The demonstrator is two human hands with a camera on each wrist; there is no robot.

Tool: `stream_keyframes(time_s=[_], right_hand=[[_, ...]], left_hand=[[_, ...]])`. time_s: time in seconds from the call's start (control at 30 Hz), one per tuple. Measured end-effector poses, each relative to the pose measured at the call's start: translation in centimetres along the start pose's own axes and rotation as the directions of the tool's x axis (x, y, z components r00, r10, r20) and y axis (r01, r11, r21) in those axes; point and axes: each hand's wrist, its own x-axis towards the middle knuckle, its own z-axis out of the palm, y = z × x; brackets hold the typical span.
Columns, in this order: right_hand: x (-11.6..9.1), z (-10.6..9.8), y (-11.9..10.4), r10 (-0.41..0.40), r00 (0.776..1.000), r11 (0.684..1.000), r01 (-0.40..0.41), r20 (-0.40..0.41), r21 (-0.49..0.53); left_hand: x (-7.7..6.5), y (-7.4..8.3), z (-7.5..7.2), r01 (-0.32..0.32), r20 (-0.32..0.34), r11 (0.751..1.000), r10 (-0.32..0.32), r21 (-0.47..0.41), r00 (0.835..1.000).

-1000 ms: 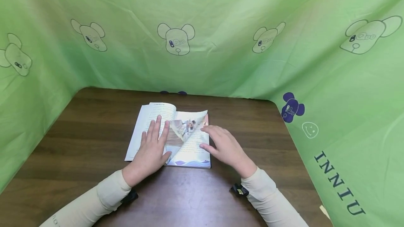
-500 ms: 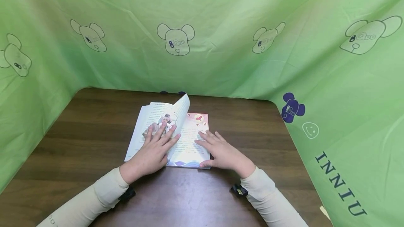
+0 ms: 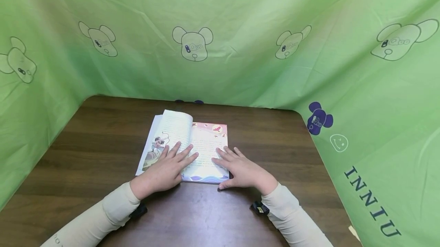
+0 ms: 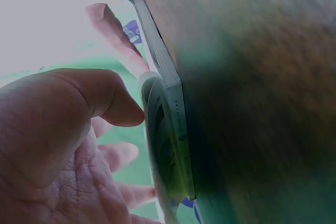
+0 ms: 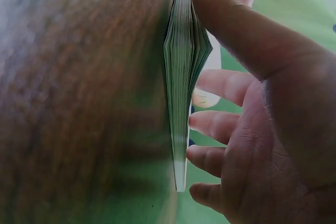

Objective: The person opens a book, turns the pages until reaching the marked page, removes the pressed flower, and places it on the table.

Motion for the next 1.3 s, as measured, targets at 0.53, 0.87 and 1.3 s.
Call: stream_keyframes(time_s=[0.53,0.87,1.3], right_hand=[[-0.1,-0.6,-0.3,-0.067,0.998,0.996,0.065,-0.022,-0.064],[-0.2,-1.5,0.0,-0.178,0.982,0.976,0.168,-0.067,-0.139],[0.3,-0.9,0.2,-0.058,0.943,0.996,0.033,-0.327,-0.082]], left_hand=[[-0.2,0.5,0.1,0.129,0.066,0.991,-0.126,-0.038,0.990],[-0.1,0.6,0.4,0.146,0.058,0.988,-0.144,-0.043,0.988],[0.1,0.9,0.5,0.162,0.058,0.987,-0.161,-0.015,0.985]])
